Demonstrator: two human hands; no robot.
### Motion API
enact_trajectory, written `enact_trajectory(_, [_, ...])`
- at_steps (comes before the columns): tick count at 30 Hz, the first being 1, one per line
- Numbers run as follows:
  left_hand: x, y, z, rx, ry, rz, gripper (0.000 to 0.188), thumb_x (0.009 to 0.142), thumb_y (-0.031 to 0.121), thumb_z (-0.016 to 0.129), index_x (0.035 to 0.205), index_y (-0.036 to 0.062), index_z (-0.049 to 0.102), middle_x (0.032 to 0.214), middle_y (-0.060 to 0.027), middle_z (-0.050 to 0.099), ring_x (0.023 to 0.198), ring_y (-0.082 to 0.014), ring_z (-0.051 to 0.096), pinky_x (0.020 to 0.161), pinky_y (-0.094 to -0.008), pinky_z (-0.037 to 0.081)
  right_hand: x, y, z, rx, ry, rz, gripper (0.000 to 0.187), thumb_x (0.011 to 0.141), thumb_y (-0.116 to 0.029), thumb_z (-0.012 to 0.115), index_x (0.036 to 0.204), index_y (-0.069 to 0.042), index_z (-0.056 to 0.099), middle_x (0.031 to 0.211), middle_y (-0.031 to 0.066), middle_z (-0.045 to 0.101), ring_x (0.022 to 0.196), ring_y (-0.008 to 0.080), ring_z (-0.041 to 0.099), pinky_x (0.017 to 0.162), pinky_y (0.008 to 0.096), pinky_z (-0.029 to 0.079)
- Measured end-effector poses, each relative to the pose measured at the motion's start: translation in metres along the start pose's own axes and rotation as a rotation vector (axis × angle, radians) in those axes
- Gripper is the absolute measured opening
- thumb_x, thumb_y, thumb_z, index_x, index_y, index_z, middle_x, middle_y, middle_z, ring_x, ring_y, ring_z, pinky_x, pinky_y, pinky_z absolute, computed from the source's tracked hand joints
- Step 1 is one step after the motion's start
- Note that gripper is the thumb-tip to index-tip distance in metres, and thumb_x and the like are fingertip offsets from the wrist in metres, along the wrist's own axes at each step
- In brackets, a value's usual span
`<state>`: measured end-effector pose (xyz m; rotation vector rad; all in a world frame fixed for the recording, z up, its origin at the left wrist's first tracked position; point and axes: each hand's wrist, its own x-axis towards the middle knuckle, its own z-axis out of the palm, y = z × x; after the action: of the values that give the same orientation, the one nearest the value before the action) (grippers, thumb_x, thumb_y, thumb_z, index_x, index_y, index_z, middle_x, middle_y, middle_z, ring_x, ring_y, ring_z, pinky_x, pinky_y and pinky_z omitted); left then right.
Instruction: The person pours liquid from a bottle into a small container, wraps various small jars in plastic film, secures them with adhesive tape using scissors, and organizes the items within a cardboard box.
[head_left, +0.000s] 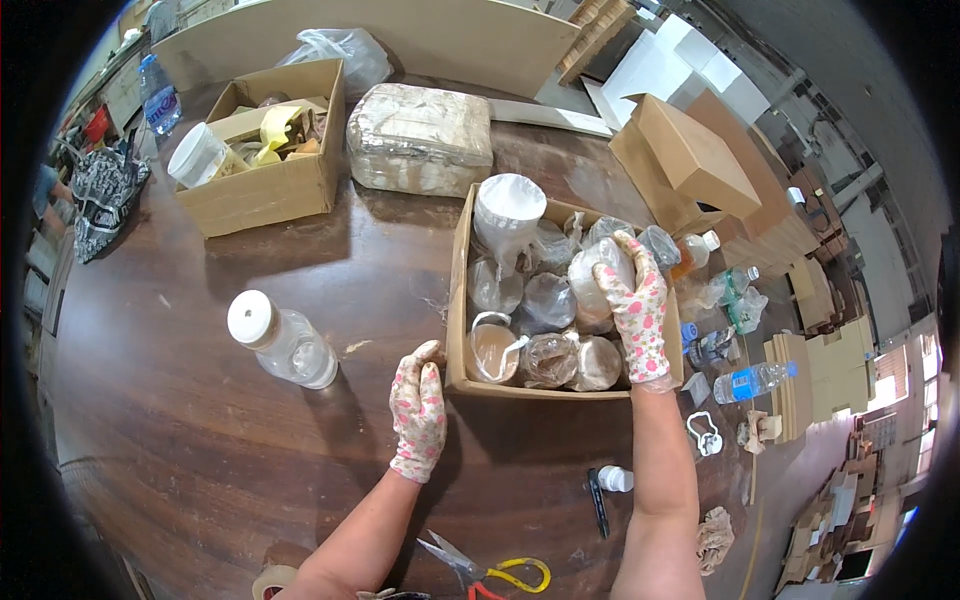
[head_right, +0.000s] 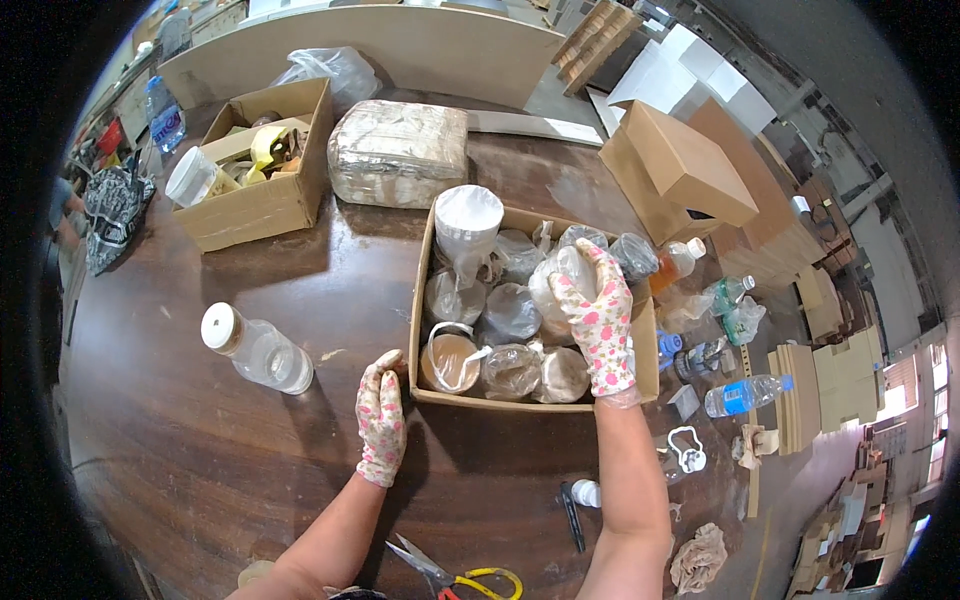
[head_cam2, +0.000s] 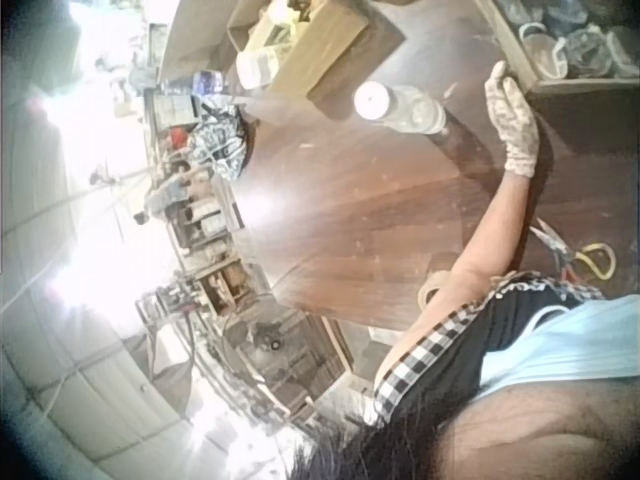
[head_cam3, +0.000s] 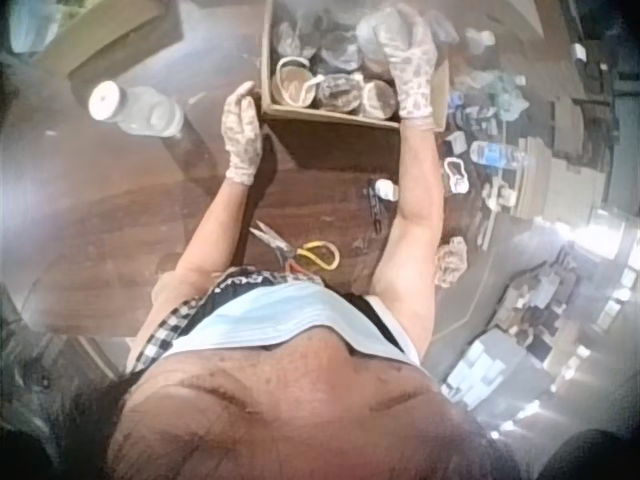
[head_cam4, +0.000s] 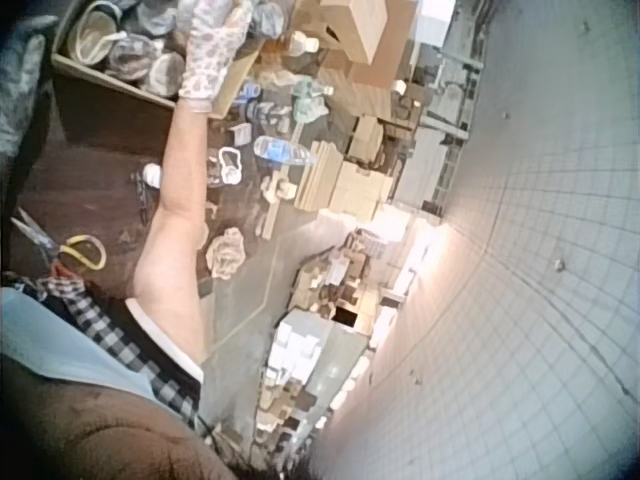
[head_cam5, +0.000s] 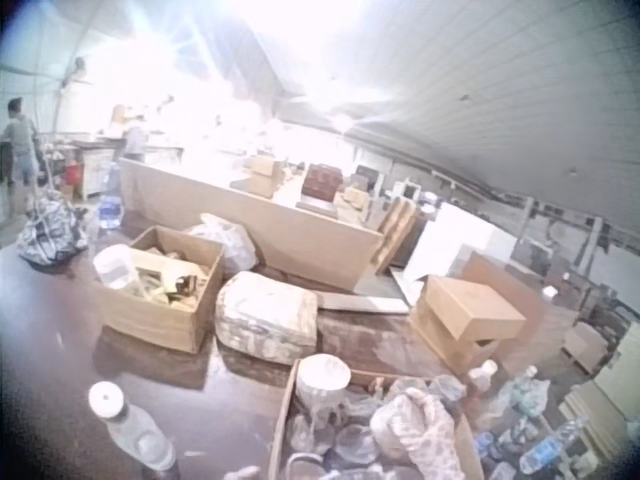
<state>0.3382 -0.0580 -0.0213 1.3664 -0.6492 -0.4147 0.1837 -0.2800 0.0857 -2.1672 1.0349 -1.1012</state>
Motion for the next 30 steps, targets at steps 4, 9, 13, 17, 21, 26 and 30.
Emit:
enact_trajectory(4, [0.0,0.003,-0.003,0.017,-0.018,-0.018,0.026,0.095,0.005,0.044,0.116,-0.0002,0.057,0.105,-0.0096,0.061,0.098,-0.018,0.058,0.09,-0.031,0.045,-0.004,-0.006,0.002,-0.082,-0.055,0.037,0.051,0.077,-0.013,0.075,0.124,-0.001,0.056,0.119,0.0106,0.06,0.112,0.0194,0.056,0.099,0.0322,0.043])
enact_trajectory(9, [-0.001,0.001,-0.005,0.008,-0.038,-0.044,0.027,0.097,0.007,0.043,0.118,0.0001,0.057,0.11,-0.0096,0.06,0.102,-0.018,0.057,0.094,-0.0314,0.043,-0.006,-0.009,0.005,0.095,0.052,0.09,0.036,0.087,-0.01,0.064,0.121,0.001,0.057,0.118,0.0118,0.061,0.111,0.0198,0.057,0.098,0.0326,0.044])
enact_trajectory(13, [0.001,0.0,-0.002,0.006,-0.015,-0.022,0.026,0.096,0.005,0.043,0.117,0.0001,0.058,0.106,-0.0089,0.061,0.098,-0.0175,0.057,0.09,-0.0309,0.044,-0.004,0.015,-0.002,0.38,0.19,0.11,0.031,0.098,-0.022,0.052,0.117,0.001,0.059,0.114,0.0094,0.063,0.105,0.0169,0.058,0.094,0.0299,0.044])
enact_trajectory(17, [0.001,0.0,-0.002,0.003,0.011,-0.001,0.025,0.094,0.003,0.044,0.115,0.0001,0.058,0.102,-0.0082,0.061,0.095,-0.0172,0.058,0.087,-0.0304,0.045,-0.006,0.002,-0.006,0.501,0.196,0.201,0.038,0.099,-0.031,0.05,0.116,0.001,0.06,0.111,0.0094,0.064,0.105,0.0166,0.058,0.092,0.0302,0.045])
enact_trajectory(21, [0.001,0.001,0.003,0.02,0.009,0.009,0.025,0.094,0.003,0.044,0.115,0.0,0.058,0.102,-0.0082,0.061,0.095,-0.0175,0.058,0.087,-0.0305,0.045,-0.006,0.01,-0.01,0.474,0.121,0.161,0.034,0.096,-0.025,0.056,0.118,0.001,0.059,0.111,0.0099,0.064,0.106,0.0174,0.058,0.094,0.0313,0.044])
enact_trajectory(26, [0.0,-0.003,-0.002,0.015,0.014,-0.026,0.025,0.094,0.003,0.045,0.114,-0.0002,0.059,0.102,-0.0083,0.061,0.094,-0.0173,0.058,0.087,-0.0299,0.045,-0.011,-0.014,-0.004,0.092,-0.012,0.068,0.046,0.087,-0.02,0.067,0.126,0.0,0.053,0.123,0.0119,0.058,0.115,0.02,0.054,0.1,0.0336,0.041])
enact_trajectory(30, [0.0,0.004,0.0,0.007,0.005,-0.041,0.024,0.095,0.003,0.045,0.114,-0.0002,0.059,0.102,-0.0082,0.061,0.094,-0.017,0.058,0.087,-0.0296,0.046,-0.01,-0.016,-0.007,-0.296,-0.127,-0.012,0.048,0.084,-0.015,0.068,0.127,-0.001,0.053,0.125,0.0128,0.057,0.116,0.0207,0.053,0.101,0.0316,0.04])
